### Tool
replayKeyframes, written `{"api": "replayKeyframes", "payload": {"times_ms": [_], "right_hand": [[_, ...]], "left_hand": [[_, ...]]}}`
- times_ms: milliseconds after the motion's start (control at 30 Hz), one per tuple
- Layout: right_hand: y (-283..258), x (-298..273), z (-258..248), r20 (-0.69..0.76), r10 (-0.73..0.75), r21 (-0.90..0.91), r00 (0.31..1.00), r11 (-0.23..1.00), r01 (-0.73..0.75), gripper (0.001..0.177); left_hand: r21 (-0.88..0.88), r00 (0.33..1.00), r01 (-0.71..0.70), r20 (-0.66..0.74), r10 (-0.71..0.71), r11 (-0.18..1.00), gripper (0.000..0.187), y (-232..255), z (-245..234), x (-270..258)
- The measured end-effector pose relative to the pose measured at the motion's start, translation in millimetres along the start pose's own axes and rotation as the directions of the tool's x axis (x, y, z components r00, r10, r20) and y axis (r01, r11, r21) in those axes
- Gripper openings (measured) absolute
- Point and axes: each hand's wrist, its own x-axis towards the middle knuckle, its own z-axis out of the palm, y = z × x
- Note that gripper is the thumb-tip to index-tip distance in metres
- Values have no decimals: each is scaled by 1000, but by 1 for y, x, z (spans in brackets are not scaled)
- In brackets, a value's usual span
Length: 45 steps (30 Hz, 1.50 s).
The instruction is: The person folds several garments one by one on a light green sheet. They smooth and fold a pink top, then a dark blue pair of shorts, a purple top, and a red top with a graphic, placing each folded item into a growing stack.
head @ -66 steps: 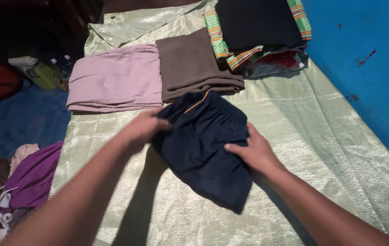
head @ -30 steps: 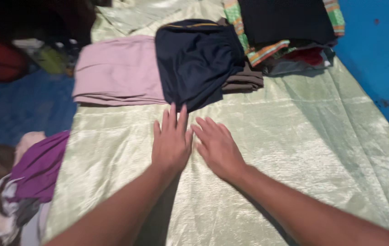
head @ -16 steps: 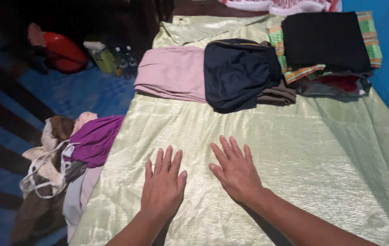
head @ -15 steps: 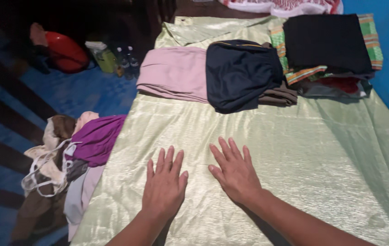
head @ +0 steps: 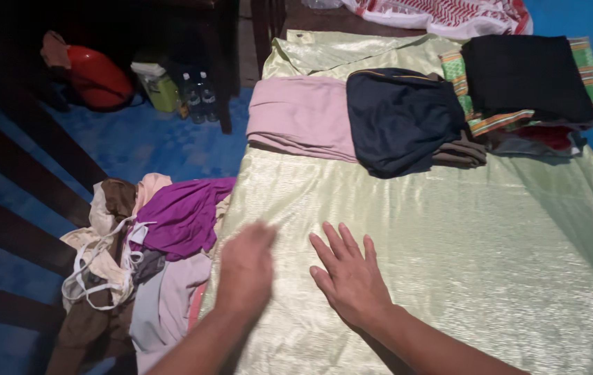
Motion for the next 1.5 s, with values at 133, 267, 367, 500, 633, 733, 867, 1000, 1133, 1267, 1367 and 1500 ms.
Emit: {"api": "replayKeyframes", "payload": {"times_ms": [133,267,367,500,633,733,867,1000,1133,1267,1367,1500], "right_hand": [[-18,15,-1,-2,42,12,999,999,-42,57],[-31,33,1,-15,51,44,999,998,-50,55],[-36,46,3,2,54,69,999,996,-54,52],[-40,57,4,-8,48,79,999,996,-47,51],[-42,63,6,-26,36,79,999,996,-34,50],[-41,67,6,-39,26,69,999,997,-24,50],[-42,67,8,-51,13,68,999,998,-9,51],[-40,66,7,-44,8,74,999,997,-4,50],[-41,66,6,-46,11,84,999,996,-7,50],[-41,66,5,-38,15,84,999,996,-12,50],[-42,67,6,-37,24,84,999,996,-21,50],[-43,68,6,-38,21,62,999,998,-18,50]], "left_hand": [[36,942,333,39,-335,942,37,-90,-32,27],[344,730,423,418,-540,838,42,-179,-28,37],[570,484,320,588,-648,757,53,-234,-6,35],[643,358,149,673,-647,751,48,-277,19,23],[712,250,108,656,-712,694,53,-292,26,14],[566,554,257,578,-599,784,27,-297,19,16],[521,670,305,478,-568,797,21,-295,6,32],[540,622,68,634,-459,839,35,-287,-6,39],[596,462,-21,718,-521,803,37,-289,3,39],[586,542,35,669,-508,810,31,-314,25,29],[574,579,150,609,-542,805,29,-336,36,27],[486,691,133,580,-432,864,28,-344,37,30]]}}
